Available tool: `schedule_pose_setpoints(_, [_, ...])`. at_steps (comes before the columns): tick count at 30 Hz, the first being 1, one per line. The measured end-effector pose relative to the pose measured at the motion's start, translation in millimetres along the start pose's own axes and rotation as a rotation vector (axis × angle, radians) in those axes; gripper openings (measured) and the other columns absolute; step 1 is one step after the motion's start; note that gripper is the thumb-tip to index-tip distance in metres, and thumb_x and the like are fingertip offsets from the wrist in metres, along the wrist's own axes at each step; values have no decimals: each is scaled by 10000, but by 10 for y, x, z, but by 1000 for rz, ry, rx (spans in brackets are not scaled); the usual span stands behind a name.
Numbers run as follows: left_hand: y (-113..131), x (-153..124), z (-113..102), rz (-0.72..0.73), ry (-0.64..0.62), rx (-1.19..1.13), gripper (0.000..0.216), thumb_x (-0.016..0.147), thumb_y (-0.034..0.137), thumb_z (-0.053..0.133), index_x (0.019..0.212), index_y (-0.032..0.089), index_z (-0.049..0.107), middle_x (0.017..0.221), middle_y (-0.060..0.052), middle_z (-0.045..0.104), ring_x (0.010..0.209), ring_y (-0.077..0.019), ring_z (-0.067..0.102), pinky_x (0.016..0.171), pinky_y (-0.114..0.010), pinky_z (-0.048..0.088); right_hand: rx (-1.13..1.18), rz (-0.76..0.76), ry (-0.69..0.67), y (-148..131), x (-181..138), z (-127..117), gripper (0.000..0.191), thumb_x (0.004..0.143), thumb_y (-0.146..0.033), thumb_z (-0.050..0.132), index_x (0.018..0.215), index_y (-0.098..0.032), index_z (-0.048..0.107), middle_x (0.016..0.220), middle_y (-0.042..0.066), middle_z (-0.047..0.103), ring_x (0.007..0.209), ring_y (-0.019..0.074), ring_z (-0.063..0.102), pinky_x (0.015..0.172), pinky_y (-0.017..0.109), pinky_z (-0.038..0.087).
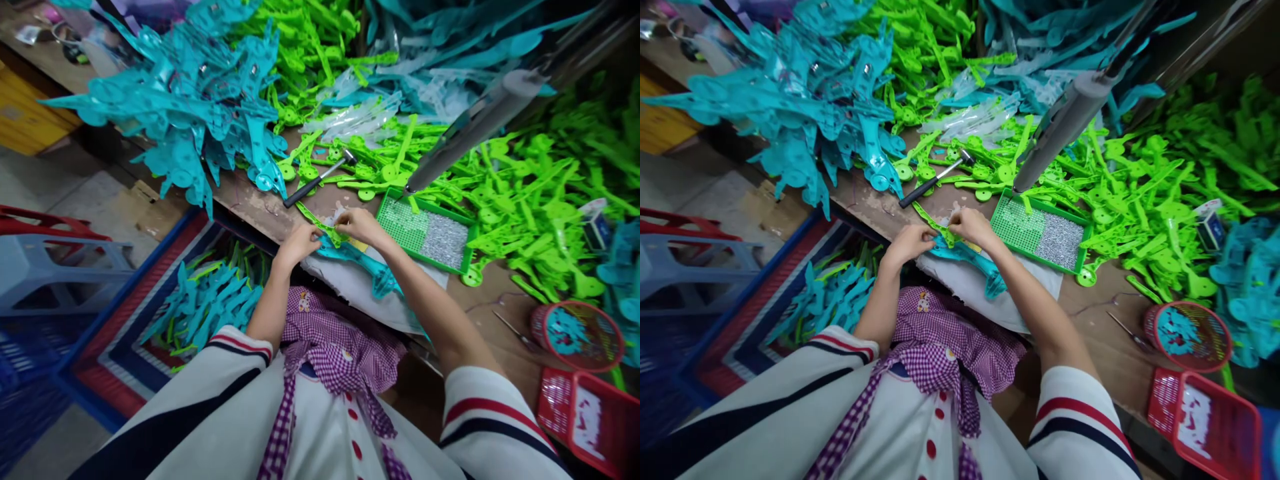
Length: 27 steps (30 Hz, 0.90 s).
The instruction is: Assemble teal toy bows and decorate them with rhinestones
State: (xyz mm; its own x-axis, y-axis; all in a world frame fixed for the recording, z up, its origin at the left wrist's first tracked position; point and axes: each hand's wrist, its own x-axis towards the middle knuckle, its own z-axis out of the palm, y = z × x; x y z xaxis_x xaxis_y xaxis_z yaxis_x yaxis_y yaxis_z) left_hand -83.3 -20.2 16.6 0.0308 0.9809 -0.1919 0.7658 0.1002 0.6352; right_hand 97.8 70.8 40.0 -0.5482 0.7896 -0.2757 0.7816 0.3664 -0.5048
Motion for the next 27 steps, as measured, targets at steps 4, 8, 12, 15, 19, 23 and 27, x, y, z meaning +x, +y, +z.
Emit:
schedule_pose_setpoints(4, [21, 65, 34, 60, 73, -7, 181, 756, 117, 750, 926, 172, 728, 929, -49, 680, 906, -218, 657, 877, -348, 526, 116, 14, -13, 94, 54, -144, 198, 771, -221, 698, 919, -186, 824, 880, 60, 797, 885, 231, 724, 771, 293, 494])
schedule_pose_setpoints(8, [46, -200, 9, 273, 280, -109, 118, 883, 154, 655, 991, 178, 698, 1057, -67, 675, 1020, -207, 647, 950, -366, 518, 230, -4, -19, 100, 50, -63, 172, 789, -246, 720, 911, -167, 812, 856, 53, 795, 827, 200, 724, 745, 277, 493])
schedule_pose_setpoints(12, [-48, -675, -7, 348, 293, -301, 136, 945, 299, 629, 965, 193, 711, 918, -38, 705, 875, -171, 663, 849, -322, 543, 185, 17, 50, 5, 2, 155, 137, 820, -275, 713, 908, -198, 785, 891, 48, 792, 838, 198, 713, 747, 298, 484])
schedule_pose_setpoints(15, [-208, -1006, -16, 253, -7, -224, 186, 952, 331, 624, 1047, 210, 728, 951, -42, 723, 856, -179, 672, 811, -332, 549, 143, 19, 83, -38, -9, 294, 142, 872, -303, 671, 925, -208, 761, 930, 68, 778, 879, 220, 698, 766, 326, 486])
schedule_pose_setpoints(19, [-19, -1269, -64, 349, -53, -29, 196, 963, 350, 614, 1063, 252, 750, 1248, -82, 673, 1228, -258, 575, 1052, -450, 433, 105, -41, 147, -6, 3, 414, 223, 907, -354, 635, 1034, -192, 723, 1083, 109, 719, 947, 239, 669, 849, 365, 495])
schedule_pose_setpoints(23, [677, -1218, -88, 1001, -486, -299, 115, 875, 380, 743, 958, 303, 761, 1083, -3, 750, 1016, -183, 669, 961, -369, 413, 187, -119, 211, 42, -17, 452, 362, 908, -415, 634, 1183, -181, 664, 1191, 131, 643, 985, 238, 649, 921, 401, 504])
schedule_pose_setpoints(27, [1214, -982, -5, 1419, -989, -432, 132, 738, 332, 856, 817, 342, 750, 992, 61, 776, 955, -176, 700, 747, -364, 404, 276, -157, 313, 76, -118, 390, 368, 916, -450, 610, 1184, -203, 666, 1184, 113, 620, 937, 220, 659, 937, 422, 510])
